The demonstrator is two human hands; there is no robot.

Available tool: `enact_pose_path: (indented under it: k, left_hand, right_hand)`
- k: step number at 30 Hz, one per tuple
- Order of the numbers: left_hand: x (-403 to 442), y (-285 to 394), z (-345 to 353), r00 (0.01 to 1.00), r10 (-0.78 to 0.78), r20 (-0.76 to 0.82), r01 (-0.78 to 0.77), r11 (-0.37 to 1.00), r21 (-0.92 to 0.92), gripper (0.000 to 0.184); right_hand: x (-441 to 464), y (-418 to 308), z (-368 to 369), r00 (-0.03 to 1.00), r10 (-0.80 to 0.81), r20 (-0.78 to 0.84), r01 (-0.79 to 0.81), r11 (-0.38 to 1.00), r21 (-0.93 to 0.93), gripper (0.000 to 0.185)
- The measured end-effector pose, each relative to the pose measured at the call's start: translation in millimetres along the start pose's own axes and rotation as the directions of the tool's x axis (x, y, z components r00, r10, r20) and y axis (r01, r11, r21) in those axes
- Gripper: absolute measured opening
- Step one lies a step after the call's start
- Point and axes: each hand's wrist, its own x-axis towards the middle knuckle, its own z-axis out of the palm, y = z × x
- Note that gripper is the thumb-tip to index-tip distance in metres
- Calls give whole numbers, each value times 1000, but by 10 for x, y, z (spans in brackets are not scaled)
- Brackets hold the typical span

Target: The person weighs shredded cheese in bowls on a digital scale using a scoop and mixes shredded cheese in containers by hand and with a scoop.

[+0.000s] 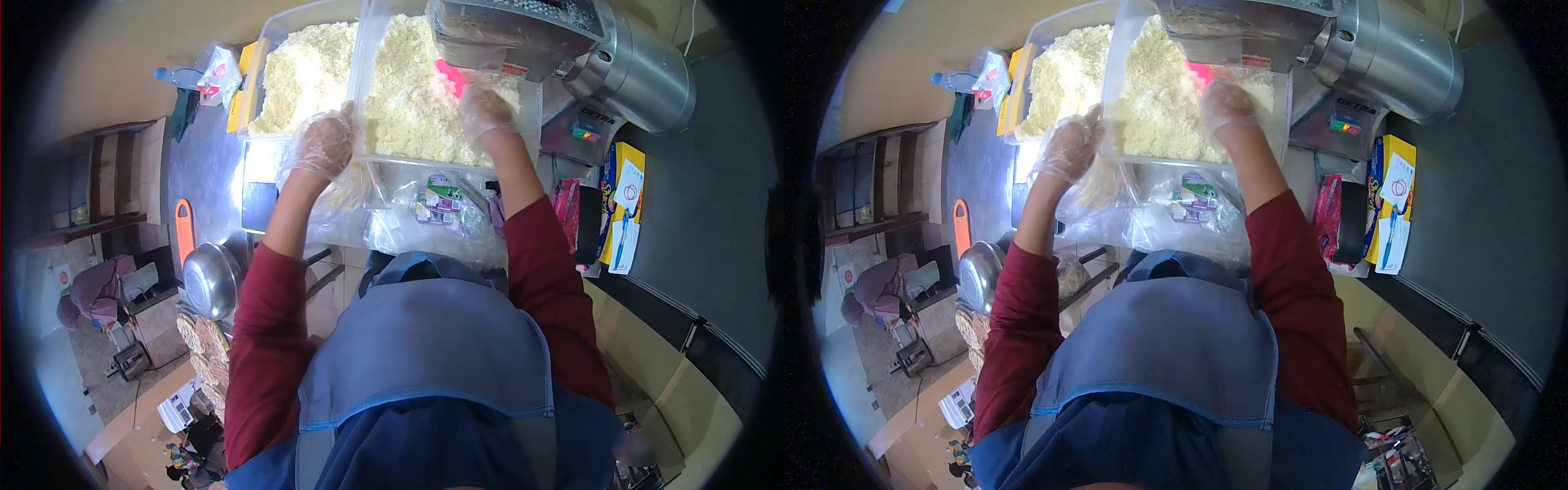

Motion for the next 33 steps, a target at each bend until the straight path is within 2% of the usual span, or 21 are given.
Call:
enact_pose_path:
  k: [1, 3, 4, 6, 7, 9, 13, 15, 16, 18, 19, 21, 22, 24, 25, 27, 28, 30, 31, 32, 33]
  left_hand:
    - [-9, 26, 13, 1000, -1, -8, 1, 999, 37, 40]
    - [-19, 57, 30, 1000, -9, -12, 10, 997, 71, 40]
    - [-27, 68, 21, 1000, -9, -5, 9, 995, 97, 41]
    - [-57, 67, 37, 1000, -17, 6, 16, 993, 119, 43]
    - [-51, 63, 42, 1000, -11, 0, 11, 994, 111, 44]
    - [-50, 55, 44, 1000, -9, -8, 10, 995, 104, 46]
    - [-42, 23, 76, 1000, -8, 1, 8, 995, 95, 47]
    - [-39, 23, 79, 1000, 5, -5, -4, 995, 104, 47]
    - [-40, 31, 61, 1000, 2, 3, -2, 995, 102, 47]
    - [-59, 55, 31, 1000, -1, 12, 0, 995, 99, 47]
    - [-65, 79, 10, 999, -28, 30, 25, 995, 99, 48]
    - [-67, 84, 15, 997, -56, 47, 52, 994, 95, 48]
    - [-74, 67, 34, 999, -38, 26, 35, 996, 78, 48]
    - [-75, 46, 60, 1000, -20, 5, 19, 998, 59, 48]
    - [-62, 39, 62, 999, -26, 21, 24, 998, 59, 48]
    - [-58, 29, 63, 999, -31, 34, 29, 998, 63, 48]
    - [-59, 17, 69, 1000, -16, 23, 15, 998, 58, 49]
    - [-44, 12, 61, 1000, 1, 8, -1, 999, 50, 49]
    - [-38, 16, 60, 1000, -17, 24, 16, 998, 54, 49]
    - [-47, 17, 66, 998, -35, 45, 32, 998, 57, 48]
    - [-52, 21, 67, 998, -32, 47, 29, 998, 55, 48]
  right_hand:
    - [-32, -89, -10, 1000, -5, 0, 5, 1000, 1, 24]
    - [-258, -299, -99, 968, -211, -139, 210, 977, -22, 24]
    - [-358, -361, -213, 967, -218, -132, 217, 976, -21, 24]
    - [-544, -454, -476, 999, -11, -43, 17, 993, 119, 30]
    - [-612, -432, -533, 999, -14, -41, 19, 993, 118, 30]
    - [-700, -319, -617, 989, -9, -151, 19, 998, 66, 36]
    - [-702, -220, -493, 991, -9, -130, 22, 995, 99, 41]
    - [-642, -346, -434, 990, 18, 143, -28, 997, 68, 39]
    - [-674, -353, -441, 990, 20, 139, -30, 997, 70, 39]
    - [-789, -374, -457, 991, -116, 67, 117, 993, -17, 38]
    - [-797, -363, -531, 991, -114, 65, 115, 993, -16, 38]
    - [-804, -298, -745, 992, 102, 81, -94, 991, -93, 35]
    - [-811, -260, -753, 991, 102, 83, -94, 991, -94, 35]
    - [-801, -197, -765, 999, 41, 14, -42, 997, 71, 33]
    - [-759, -211, -688, 999, 41, 13, -42, 997, 69, 33]
    - [-630, -249, -368, 982, -116, 146, 87, 977, 195, 33]
    - [-599, -167, -258, 983, -117, 142, 87, 977, 197, 33]
    - [-561, 26, -138, 958, -127, 256, 120, 992, 45, 34]
    - [-586, -65, -347, 929, 9, 369, -6, 1000, -11, 22]
    - [-559, -57, -417, 929, 10, 371, -6, 1000, -12, 22]
    - [-528, -4, -468, 934, 39, 355, 8, 992, -128, 23]
